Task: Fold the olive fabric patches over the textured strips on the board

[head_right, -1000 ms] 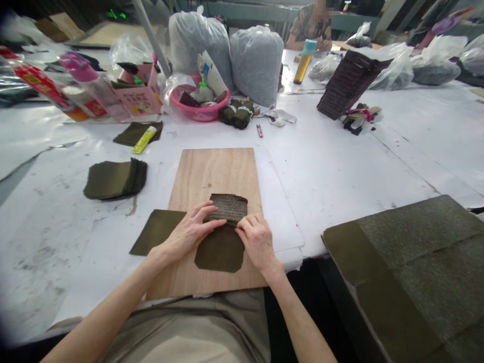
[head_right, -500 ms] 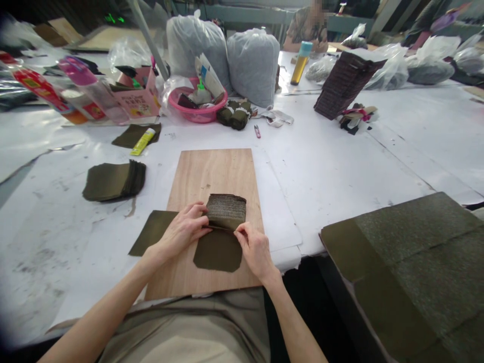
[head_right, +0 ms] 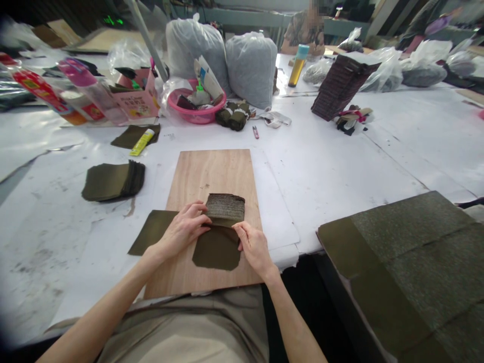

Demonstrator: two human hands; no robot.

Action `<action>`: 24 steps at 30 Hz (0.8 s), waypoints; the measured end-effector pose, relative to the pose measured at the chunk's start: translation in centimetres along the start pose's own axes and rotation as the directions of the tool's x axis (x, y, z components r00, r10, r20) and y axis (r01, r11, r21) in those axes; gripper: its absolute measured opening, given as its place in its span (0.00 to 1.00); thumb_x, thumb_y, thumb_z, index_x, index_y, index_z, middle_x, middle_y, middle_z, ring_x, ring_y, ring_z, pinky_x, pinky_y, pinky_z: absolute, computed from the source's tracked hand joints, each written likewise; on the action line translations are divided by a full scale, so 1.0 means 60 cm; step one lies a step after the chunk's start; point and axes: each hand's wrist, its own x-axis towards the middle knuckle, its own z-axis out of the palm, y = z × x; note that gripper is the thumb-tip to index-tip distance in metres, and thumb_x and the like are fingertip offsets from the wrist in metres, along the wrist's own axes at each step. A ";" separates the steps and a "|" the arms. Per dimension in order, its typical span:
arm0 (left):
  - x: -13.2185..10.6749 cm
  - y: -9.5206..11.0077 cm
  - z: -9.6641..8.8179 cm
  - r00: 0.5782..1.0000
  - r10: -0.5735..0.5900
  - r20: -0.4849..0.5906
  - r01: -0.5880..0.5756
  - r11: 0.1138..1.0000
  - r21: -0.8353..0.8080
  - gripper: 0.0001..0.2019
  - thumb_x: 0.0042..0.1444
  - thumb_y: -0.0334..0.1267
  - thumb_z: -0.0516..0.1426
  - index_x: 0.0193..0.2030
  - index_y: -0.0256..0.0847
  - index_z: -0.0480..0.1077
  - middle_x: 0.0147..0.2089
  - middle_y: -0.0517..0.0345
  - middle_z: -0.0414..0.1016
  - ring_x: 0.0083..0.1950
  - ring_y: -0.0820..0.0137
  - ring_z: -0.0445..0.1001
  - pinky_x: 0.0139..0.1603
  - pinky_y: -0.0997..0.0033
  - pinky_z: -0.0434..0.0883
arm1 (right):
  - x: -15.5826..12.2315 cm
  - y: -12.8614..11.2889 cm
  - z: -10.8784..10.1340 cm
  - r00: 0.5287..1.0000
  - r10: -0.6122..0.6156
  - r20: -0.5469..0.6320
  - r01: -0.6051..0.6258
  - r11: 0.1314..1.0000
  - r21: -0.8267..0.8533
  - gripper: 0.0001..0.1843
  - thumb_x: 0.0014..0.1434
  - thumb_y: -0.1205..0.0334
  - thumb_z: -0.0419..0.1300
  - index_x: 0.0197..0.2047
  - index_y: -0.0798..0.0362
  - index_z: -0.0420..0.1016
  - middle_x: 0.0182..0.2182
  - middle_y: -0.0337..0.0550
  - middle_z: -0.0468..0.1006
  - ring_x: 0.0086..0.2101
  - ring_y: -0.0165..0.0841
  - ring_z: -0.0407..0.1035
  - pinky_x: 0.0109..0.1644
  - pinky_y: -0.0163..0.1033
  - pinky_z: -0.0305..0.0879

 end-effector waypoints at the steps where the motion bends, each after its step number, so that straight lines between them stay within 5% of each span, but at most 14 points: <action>1: 0.000 0.001 0.000 1.000 0.003 0.002 -0.003 1.000 -0.009 0.04 0.60 0.36 0.57 0.37 0.43 0.74 0.51 0.51 0.66 0.61 0.58 0.60 0.55 0.57 0.70 | -0.001 0.000 -0.001 1.000 -0.002 0.014 0.002 1.000 0.006 0.20 0.67 0.45 0.47 0.45 0.48 0.73 0.17 0.32 0.69 0.21 0.31 0.69 0.30 0.35 0.64; 6: -0.006 0.008 -0.008 1.000 -0.013 0.001 0.013 0.999 -0.038 0.09 0.63 0.40 0.54 0.35 0.43 0.73 0.43 0.53 0.70 0.49 0.64 0.67 0.47 0.63 0.70 | -0.007 -0.001 0.000 0.999 -0.050 -0.019 0.046 0.983 -0.177 0.12 0.57 0.50 0.61 0.40 0.48 0.74 0.25 0.35 0.75 0.25 0.32 0.70 0.30 0.35 0.63; 10: -0.013 0.010 -0.015 0.993 -0.078 0.085 0.096 0.970 -0.225 0.11 0.65 0.43 0.52 0.37 0.42 0.72 0.36 0.57 0.73 0.40 0.69 0.70 0.41 0.70 0.67 | -0.012 0.001 0.005 0.997 0.074 0.036 -0.076 0.995 0.060 0.11 0.61 0.51 0.55 0.38 0.49 0.70 0.23 0.34 0.73 0.15 0.27 0.64 0.18 0.33 0.56; 16: -0.018 0.006 -0.009 0.935 -0.259 0.242 0.351 0.769 -0.534 0.12 0.62 0.47 0.54 0.37 0.40 0.71 0.31 0.62 0.73 0.32 0.72 0.70 0.33 0.75 0.64 | -0.019 0.007 0.002 0.928 0.163 0.336 -0.306 0.847 0.434 0.20 0.56 0.42 0.56 0.37 0.51 0.62 0.25 0.33 0.76 0.08 0.19 0.51 0.11 0.28 0.37; 21: -0.015 0.008 -0.007 0.896 -0.275 0.348 0.439 0.668 -0.601 0.14 0.61 0.49 0.53 0.36 0.40 0.67 0.25 0.66 0.65 0.24 0.75 0.64 0.25 0.77 0.60 | -0.028 0.012 0.007 0.946 0.191 0.262 -0.288 0.866 0.409 0.19 0.58 0.42 0.54 0.36 0.49 0.59 0.09 0.24 0.62 0.08 0.24 0.54 0.12 0.26 0.43; 24: -0.012 0.006 -0.005 0.885 -0.275 0.376 0.452 0.704 -0.547 0.15 0.62 0.50 0.51 0.35 0.40 0.64 0.24 0.66 0.62 0.23 0.75 0.62 0.25 0.76 0.59 | -0.029 0.017 0.012 0.940 0.203 0.273 -0.291 0.895 0.338 0.19 0.59 0.41 0.51 0.36 0.48 0.56 0.06 0.23 0.60 0.07 0.27 0.55 0.11 0.26 0.44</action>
